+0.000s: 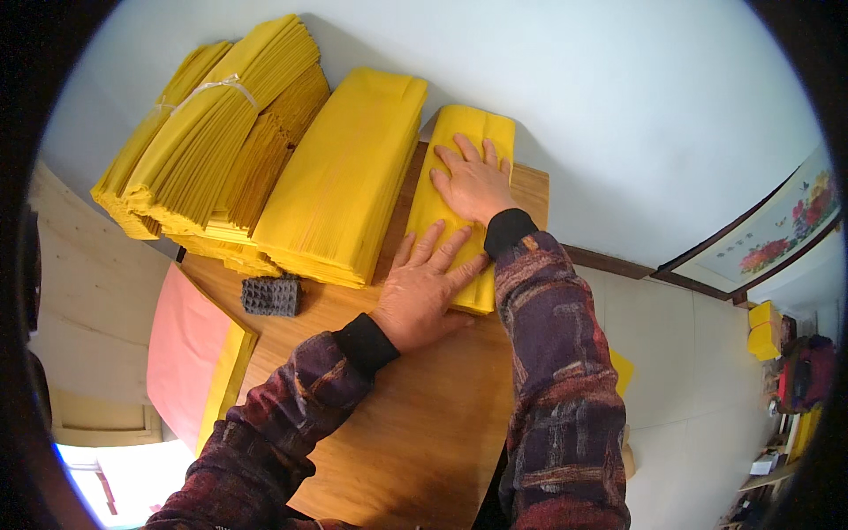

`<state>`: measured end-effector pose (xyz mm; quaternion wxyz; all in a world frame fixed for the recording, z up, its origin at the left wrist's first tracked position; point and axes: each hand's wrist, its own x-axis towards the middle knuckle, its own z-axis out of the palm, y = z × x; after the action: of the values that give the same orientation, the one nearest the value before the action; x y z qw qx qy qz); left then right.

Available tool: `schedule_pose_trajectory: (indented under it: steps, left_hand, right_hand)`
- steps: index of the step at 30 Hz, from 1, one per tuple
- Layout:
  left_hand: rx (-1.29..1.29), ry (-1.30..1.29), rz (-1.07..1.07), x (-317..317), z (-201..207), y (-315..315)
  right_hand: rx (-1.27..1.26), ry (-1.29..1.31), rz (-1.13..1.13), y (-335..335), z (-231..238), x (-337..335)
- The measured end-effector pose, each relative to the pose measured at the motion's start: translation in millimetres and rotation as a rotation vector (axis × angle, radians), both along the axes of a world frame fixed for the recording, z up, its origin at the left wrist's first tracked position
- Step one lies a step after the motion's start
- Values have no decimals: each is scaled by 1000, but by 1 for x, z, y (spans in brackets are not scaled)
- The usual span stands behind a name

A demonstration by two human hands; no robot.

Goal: The person folds yellow and pink paper sheets by hand on a wooden table. They fold each sheet in half multiple times, smooth the creases, and stack the folded sheets into neat piles.

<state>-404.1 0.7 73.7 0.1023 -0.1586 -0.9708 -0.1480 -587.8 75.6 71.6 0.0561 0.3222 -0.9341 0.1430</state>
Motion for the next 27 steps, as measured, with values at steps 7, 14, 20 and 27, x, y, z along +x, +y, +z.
schedule_pose_trajectory:
  steps: [7, 14, 20, 27]
  left_hand:
    - [-71, -13, 0, 6, 22, -1]
    - [-114, 73, -18, 22, 44, 4]
    - [144, -8, -87, 149, 42, -1]
    - [908, -248, 326, 386, -10, -33]
  right_hand:
    - [52, -97, -32, -5, 38, 12]
    - [-707, -215, -48, 75, 53, 66]
    - [-966, -419, -152, 165, 19, 199]
    - [-811, -748, -65, 148, -8, 360]
